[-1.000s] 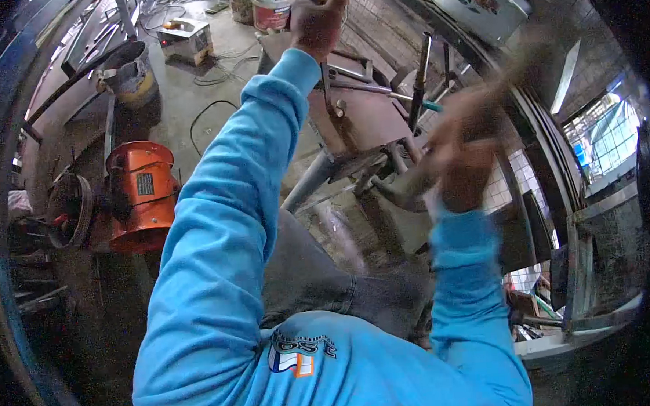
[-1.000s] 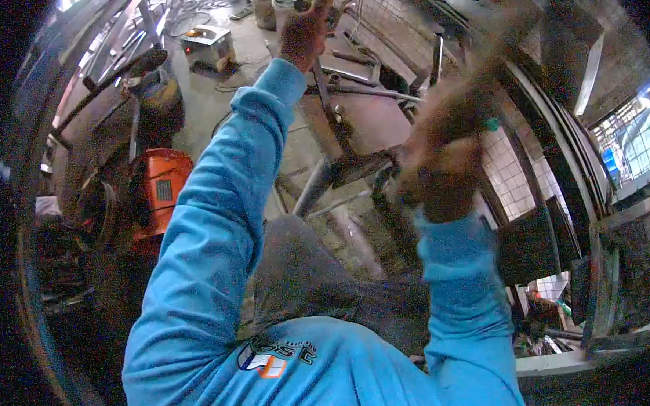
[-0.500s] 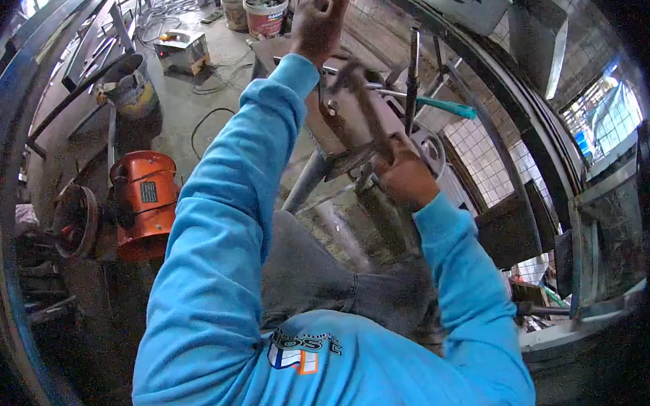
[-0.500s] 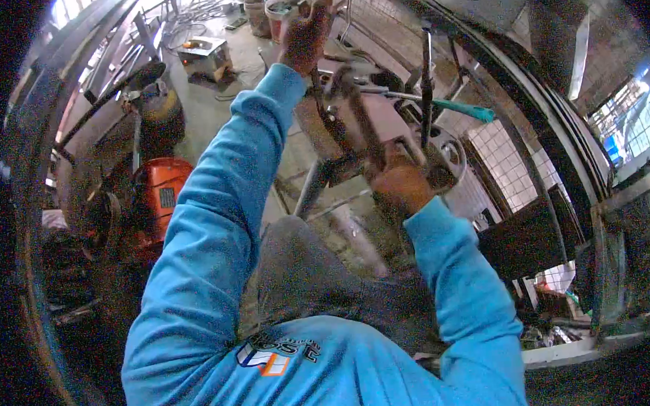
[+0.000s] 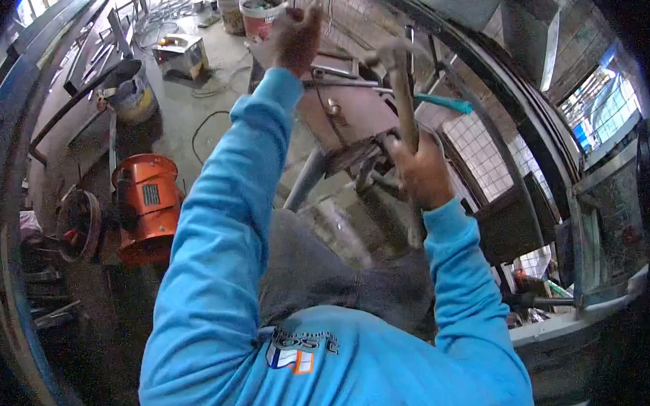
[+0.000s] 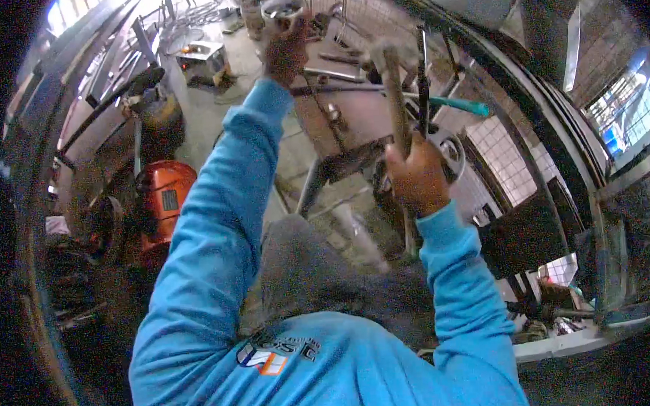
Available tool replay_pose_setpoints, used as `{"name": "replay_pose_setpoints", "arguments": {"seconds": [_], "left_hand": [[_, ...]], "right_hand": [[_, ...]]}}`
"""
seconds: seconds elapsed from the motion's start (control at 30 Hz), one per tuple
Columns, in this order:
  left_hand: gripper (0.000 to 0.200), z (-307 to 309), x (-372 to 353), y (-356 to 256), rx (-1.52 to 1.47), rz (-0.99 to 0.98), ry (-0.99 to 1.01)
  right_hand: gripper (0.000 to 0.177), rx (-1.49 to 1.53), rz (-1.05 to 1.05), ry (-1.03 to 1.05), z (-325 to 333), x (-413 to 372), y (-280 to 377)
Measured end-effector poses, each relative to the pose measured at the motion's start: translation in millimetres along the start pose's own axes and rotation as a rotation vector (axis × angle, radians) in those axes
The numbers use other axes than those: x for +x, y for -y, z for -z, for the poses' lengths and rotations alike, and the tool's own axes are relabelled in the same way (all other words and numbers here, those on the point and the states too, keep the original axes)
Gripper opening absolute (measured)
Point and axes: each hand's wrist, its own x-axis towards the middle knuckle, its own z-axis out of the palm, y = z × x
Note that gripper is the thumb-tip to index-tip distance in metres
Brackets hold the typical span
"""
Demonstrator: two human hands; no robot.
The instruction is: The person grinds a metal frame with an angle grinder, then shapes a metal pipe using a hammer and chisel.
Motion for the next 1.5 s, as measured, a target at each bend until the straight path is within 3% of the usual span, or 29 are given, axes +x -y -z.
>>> {"name": "replay_pose_setpoints", "arguments": {"seconds": [0.07, 0.1, 0.17, 0.2, 0.23, 0.3, 0.33, 0.43, 0.53, 0.63, 0.67, 0.73, 0.8, 0.9, 0.93, 0.97, 1.03, 1.07, 1.1, 1.2, 1.27, 1.33, 1.37, 1.47, 1.5], "left_hand": [[0.027, 29.4, -20.3, -13.4, -0.311, 0.098, -0.024], [0.028, 50.4, -22.2, -2.6, -0.193, 0.067, 0.011], [0.031, 86.8, -34.5, 34.6, -0.017, -0.094, 0.053], [0.033, 89.2, -38.2, 39.1, 0.040, -0.148, -0.033], [0.034, 91.7, -42.2, 43.5, 0.102, -0.197, -0.122], [0.034, 86.1, -46.5, 38.9, 0.241, -0.141, -0.466], [0.035, 88.3, -44.6, 56.4, 0.147, -0.151, -0.520], [0.040, 83.9, -52.4, 104.6, -0.104, -0.258, -0.745], [0.043, 82.2, -79.2, 130.8, -0.110, 0.086, -0.896], [0.043, 77.5, -94.6, 111.9, -0.144, 0.326, -0.964], [0.043, 79.3, -92.2, 117.5, -0.118, 0.318, -0.929], [0.042, 86.2, -85.9, 129.5, -0.070, 0.297, -0.859], [0.040, 80.2, -89.1, 111.6, 0.025, 0.273, -0.898], [0.036, 73.7, -93.9, 98.9, -0.062, 0.218, -0.943], [0.035, 72.9, -93.6, 97.3, -0.132, 0.194, -0.952], [0.032, 78.4, -96.7, 90.5, -0.083, 0.331, -0.844], [0.029, 87.6, -87.6, 127.9, -0.141, 0.185, -0.832], [0.027, 85.8, -85.4, 117.5, -0.170, 0.106, -0.811], [0.019, 81.0, -87.3, 107.5, -0.428, 0.147, -0.729], [0.015, 80.3, -90.8, 40.8, -0.528, 0.229, -0.362], [0.013, 74.9, -92.8, 8.3, -0.674, 0.148, -0.280], [0.013, 74.1, -84.9, 12.3, -0.906, 0.269, -0.191], [0.011, 66.9, -89.2, 7.9, -0.831, 0.279, -0.280], [0.021, 43.7, -75.5, -2.2, -0.569, 0.117, -0.251], [0.021, 34.0, -51.0, 26.6, -0.487, 0.011, -0.367]], "right_hand": [[0.045, -0.006, 0.128, -0.190, -10.2, -19.4, -16.5], [0.044, -0.225, -0.147, 0.071, -6.0, -30.0, -22.3], [0.043, -0.187, -0.221, 0.114, -9.1, -48.5, -28.4], [0.043, -0.169, -0.257, 0.137, -10.7, -53.6, -29.1], [0.037, 0.052, -0.371, 0.229, -4.4, -57.8, -15.3], [0.034, 0.208, -0.393, 0.252, 2.9, -64.1, -1.5], [0.032, 0.282, -0.396, 0.261, 8.1, -65.4, 6.9], [0.033, 0.348, -0.315, 0.252, 35.4, -69.4, 44.8], [0.036, 0.344, -0.069, 0.079, 78.9, -70.9, 97.6], [0.033, 0.425, 0.261, -0.118, 99.6, -52.7, 120.7], [0.032, 0.424, 0.384, -0.172, 105.4, -43.9, 126.7], [0.031, 0.302, 0.434, -0.277, 81.6, -22.0, 131.2], [0.032, 0.085, 0.430, -0.283, 36.6, -0.1, 92.2], [0.034, -0.260, 0.274, 0.064, -30.2, 0.4, -19.5], [0.036, -0.195, 0.156, 0.125, -12.7, -14.7, 8.9], [0.038, -0.141, 0.048, 0.192, 7.7, -23.7, 37.0], [0.039, -0.089, 0.039, 0.141, 8.3, -39.0, 29.5], [0.040, -0.055, 0.029, 0.104, 9.7, -46.5, 24.0], [0.042, -0.140, -0.030, 0.162, 1.2, -48.1, -2.5], [0.044, -0.083, -0.122, 0.113, -17.9, -67.8, -28.3], [0.043, 0.053, -0.188, 0.146, -17.3, -73.4, -30.5], [0.042, 0.132, -0.235, 0.179, -16.2, -77.1, -34.4], [0.040, 0.141, -0.249, 0.191, -16.6, -77.6, -38.0], [0.040, 0.261, -0.354, 0.255, 11.9, -77.7, -7.2], [0.040, 0.318, -0.405, 0.289, 29.1, -80.2, 13.2]]}}
